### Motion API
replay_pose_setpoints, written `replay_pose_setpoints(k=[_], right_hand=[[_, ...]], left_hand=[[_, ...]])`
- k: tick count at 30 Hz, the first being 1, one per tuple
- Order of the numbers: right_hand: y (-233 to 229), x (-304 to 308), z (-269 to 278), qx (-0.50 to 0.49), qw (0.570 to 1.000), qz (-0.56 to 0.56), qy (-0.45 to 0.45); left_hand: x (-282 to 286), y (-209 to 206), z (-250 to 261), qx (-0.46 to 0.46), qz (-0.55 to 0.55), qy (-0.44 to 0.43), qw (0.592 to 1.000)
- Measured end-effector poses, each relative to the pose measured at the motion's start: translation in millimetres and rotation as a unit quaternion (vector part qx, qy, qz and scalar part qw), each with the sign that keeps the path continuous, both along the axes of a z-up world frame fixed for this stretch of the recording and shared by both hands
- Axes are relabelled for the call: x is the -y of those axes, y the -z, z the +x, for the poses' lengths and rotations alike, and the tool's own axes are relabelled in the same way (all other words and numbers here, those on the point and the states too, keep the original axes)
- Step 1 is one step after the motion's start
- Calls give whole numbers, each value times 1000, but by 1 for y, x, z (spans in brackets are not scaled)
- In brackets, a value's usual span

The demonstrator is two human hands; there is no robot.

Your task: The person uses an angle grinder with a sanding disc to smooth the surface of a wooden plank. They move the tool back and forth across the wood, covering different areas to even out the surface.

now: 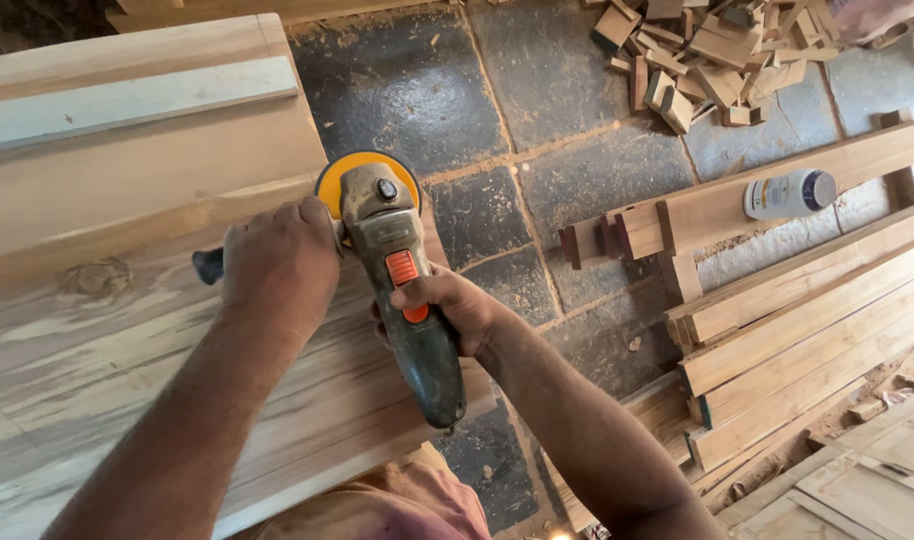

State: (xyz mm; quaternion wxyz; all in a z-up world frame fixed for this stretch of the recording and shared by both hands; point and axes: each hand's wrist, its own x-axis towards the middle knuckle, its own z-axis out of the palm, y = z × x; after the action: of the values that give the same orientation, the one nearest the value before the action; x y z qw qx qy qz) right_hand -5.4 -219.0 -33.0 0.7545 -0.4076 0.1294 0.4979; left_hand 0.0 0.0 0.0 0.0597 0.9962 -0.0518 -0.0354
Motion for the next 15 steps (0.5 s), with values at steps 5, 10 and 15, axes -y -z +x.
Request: replay_pose_setpoints(k=[5, 10, 15], right_hand=[[-8, -17, -2, 3, 999, -13, -33], [-7, -50, -14, -1, 995, -8, -99], [-6, -87, -37, 17, 989, 30, -144]], left_hand=[[-16, -2, -20, 30, 5, -13, 999], [-49, -3, -66, 21, 11, -54, 998], [-75, -17, -111, -26, 59, -122, 990]])
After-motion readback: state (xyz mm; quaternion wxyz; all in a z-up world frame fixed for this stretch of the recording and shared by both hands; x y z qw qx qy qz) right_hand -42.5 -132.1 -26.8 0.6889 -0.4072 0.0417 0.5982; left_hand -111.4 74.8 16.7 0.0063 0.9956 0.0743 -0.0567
